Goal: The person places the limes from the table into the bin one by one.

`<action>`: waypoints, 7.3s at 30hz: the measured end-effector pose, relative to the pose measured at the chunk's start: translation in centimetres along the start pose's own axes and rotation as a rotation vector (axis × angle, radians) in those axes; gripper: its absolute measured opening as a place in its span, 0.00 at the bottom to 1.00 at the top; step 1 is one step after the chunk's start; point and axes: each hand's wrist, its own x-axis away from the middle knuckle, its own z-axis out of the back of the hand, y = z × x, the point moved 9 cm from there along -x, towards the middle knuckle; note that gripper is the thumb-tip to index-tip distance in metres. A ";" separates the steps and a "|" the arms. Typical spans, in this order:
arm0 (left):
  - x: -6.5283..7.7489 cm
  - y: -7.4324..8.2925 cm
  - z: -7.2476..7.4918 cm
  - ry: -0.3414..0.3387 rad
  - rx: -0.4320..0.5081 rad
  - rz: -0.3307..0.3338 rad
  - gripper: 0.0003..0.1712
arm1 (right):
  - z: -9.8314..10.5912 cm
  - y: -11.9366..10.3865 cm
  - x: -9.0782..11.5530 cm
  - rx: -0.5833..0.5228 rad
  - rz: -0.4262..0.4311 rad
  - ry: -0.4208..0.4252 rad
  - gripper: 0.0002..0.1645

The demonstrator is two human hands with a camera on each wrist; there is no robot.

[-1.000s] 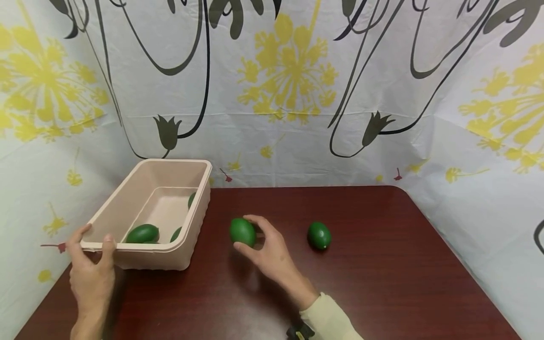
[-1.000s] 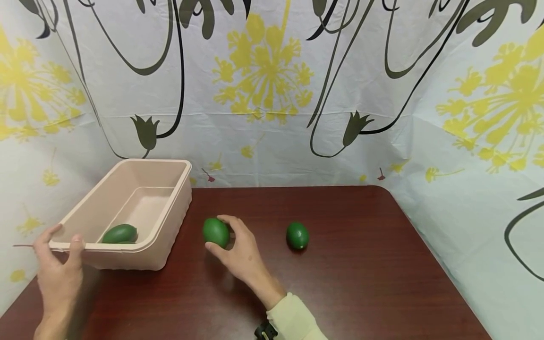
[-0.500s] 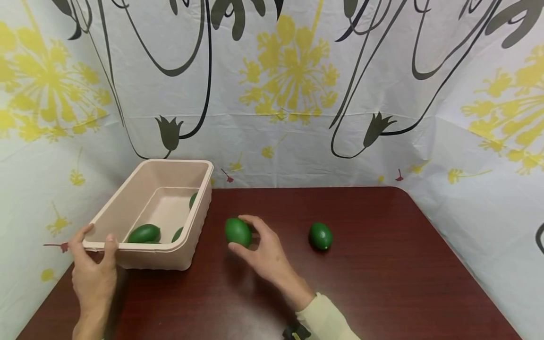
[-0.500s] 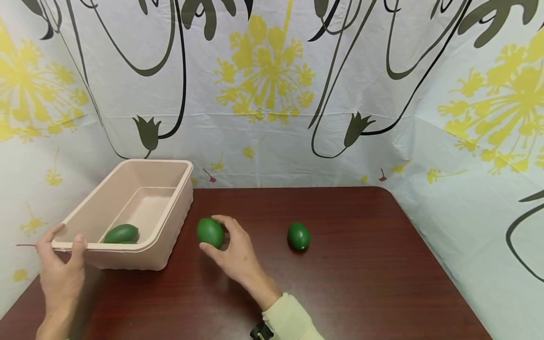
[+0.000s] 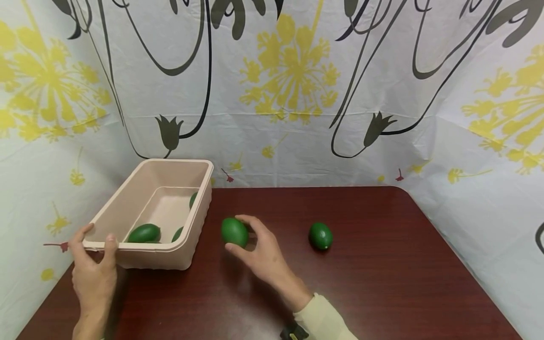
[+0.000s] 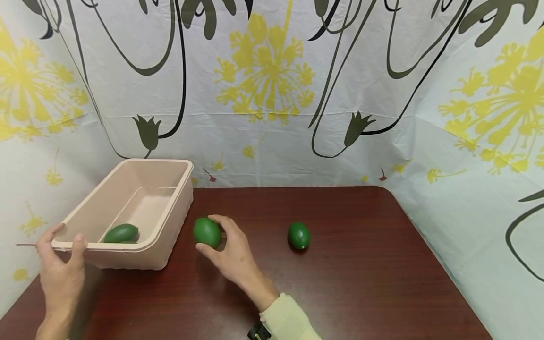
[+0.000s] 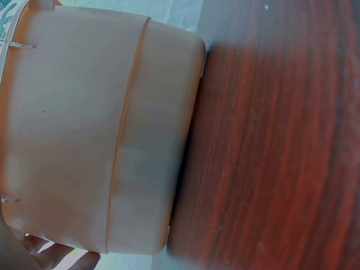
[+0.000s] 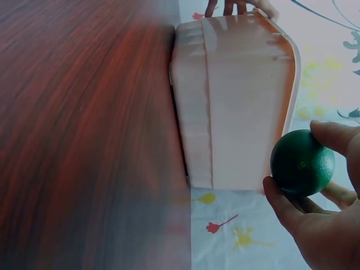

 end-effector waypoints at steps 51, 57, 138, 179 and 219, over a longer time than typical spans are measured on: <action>0.2 0.1 -0.3 -0.013 0.021 0.005 0.37 | -1.8 -2.4 -0.4 -0.069 0.012 -0.022 0.39; 0.2 0.0 -0.2 -0.011 0.018 0.006 0.37 | -1.9 -2.7 -0.4 -0.083 0.012 -0.031 0.40; 0.2 0.0 -0.1 -0.015 0.001 0.000 0.38 | -5.1 -6.4 -1.6 -0.194 0.147 -0.026 0.34; 0.2 -0.1 -0.2 -0.008 -0.001 -0.002 0.37 | -6.9 -7.4 -2.7 -0.190 0.214 -0.034 0.32; 0.1 -0.3 -0.1 0.007 -0.005 0.012 0.36 | -3.6 -3.9 -2.1 -0.134 0.126 -0.004 0.30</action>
